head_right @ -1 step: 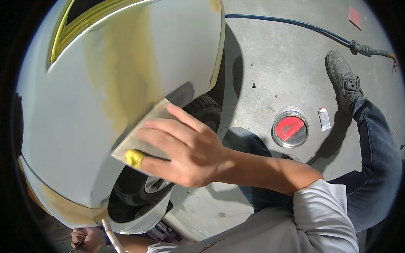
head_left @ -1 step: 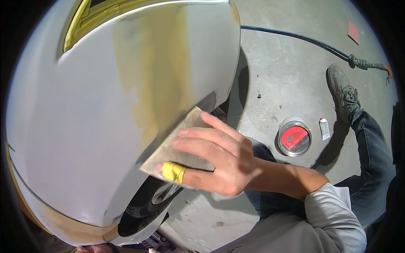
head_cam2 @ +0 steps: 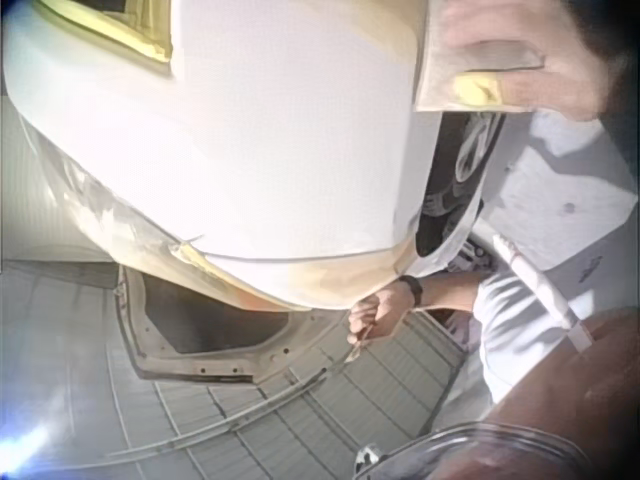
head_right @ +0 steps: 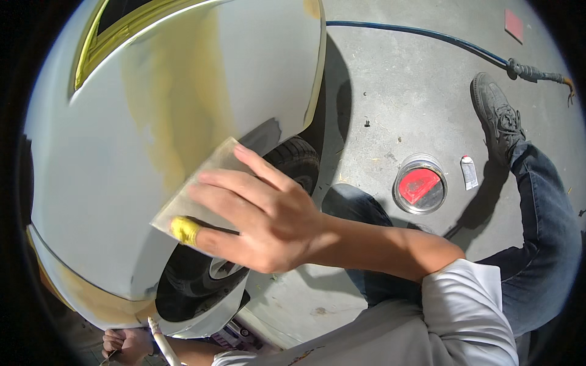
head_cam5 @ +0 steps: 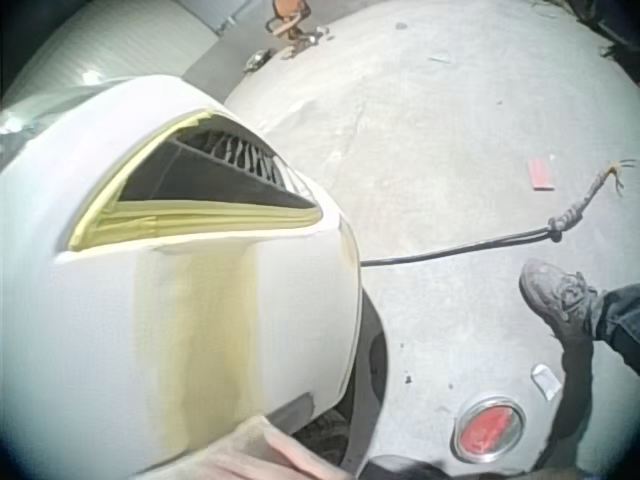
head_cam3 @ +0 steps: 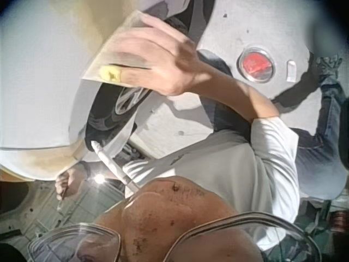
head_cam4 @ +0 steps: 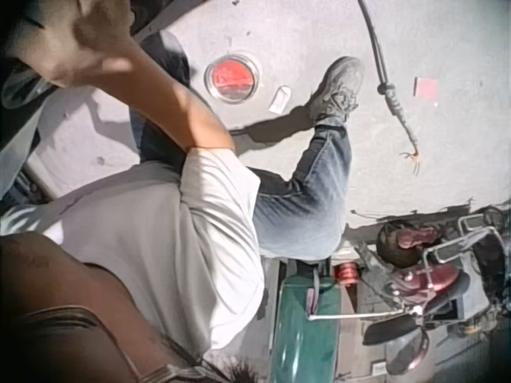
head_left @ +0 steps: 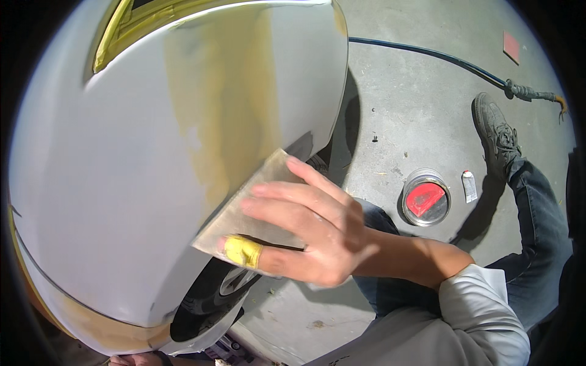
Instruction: The person applies a yellow body filler to the front bumper of a white car using a metal spreader and a red plastic scraper. They repeatedly scoop filler from the spreader and smooth it onto the bumper surface, working along the edge near the grille.
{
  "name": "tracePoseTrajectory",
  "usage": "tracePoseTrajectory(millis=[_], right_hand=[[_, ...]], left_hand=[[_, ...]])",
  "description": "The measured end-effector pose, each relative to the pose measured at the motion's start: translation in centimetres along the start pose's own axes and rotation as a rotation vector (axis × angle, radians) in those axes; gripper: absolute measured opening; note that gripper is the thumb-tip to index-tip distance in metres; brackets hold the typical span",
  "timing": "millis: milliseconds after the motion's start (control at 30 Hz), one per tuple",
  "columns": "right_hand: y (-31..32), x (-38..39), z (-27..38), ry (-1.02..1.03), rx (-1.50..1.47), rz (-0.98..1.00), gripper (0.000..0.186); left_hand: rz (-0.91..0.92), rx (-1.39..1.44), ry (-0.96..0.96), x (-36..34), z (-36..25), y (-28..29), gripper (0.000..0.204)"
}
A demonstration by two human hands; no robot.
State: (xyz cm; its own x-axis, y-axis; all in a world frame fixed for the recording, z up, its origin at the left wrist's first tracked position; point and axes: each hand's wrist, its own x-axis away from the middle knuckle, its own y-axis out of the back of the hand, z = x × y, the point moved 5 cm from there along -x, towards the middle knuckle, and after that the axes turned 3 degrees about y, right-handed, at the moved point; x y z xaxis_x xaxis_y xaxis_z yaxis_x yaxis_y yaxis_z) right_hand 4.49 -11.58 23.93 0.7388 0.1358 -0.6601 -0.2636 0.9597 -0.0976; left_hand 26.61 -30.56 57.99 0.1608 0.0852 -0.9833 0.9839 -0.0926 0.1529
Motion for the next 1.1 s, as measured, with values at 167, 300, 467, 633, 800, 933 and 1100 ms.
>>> tracePoseTrajectory(millis=[167,300,467,633,800,933,1100], right_hand=[[-2.7,0.9,1.1,0.04,0.141,-0.1,0.012],[-2.0,1.8,1.1,0.019,0.078,0.01,0.013],[0.1,-0.9,-1.0,-0.026,0.095,0.063,0.012],[-2.3,-1.2,0.1,0.024,0.134,-0.088,0.015],[-4.4,3.2,1.8,0.061,0.204,-0.146,0.016],[-4.6,5.3,1.3,0.102,0.204,-0.055,0.003],[-1.1,4.4,1.5,0.091,0.089,0.125,0.014]], left_hand=[[-0.003,-0.001,0.02,-0.5,0.1,1.0,0.022],[0.001,0.064,0.039,-0.7,0.4,1.4,0.022],[0.03,0.069,0.011,-0.9,1.0,1.8,0.023],[0.065,0.033,0.109,-1.7,1.1,3.1,0.021],[-0.009,0.062,0.174,-2.4,1.1,4.0,0.025],[0.023,0.179,0.238,-2.3,1.8,4.0,0.023],[0.161,-0.683,-0.305,-0.8,-0.5,5.3,0.028]])
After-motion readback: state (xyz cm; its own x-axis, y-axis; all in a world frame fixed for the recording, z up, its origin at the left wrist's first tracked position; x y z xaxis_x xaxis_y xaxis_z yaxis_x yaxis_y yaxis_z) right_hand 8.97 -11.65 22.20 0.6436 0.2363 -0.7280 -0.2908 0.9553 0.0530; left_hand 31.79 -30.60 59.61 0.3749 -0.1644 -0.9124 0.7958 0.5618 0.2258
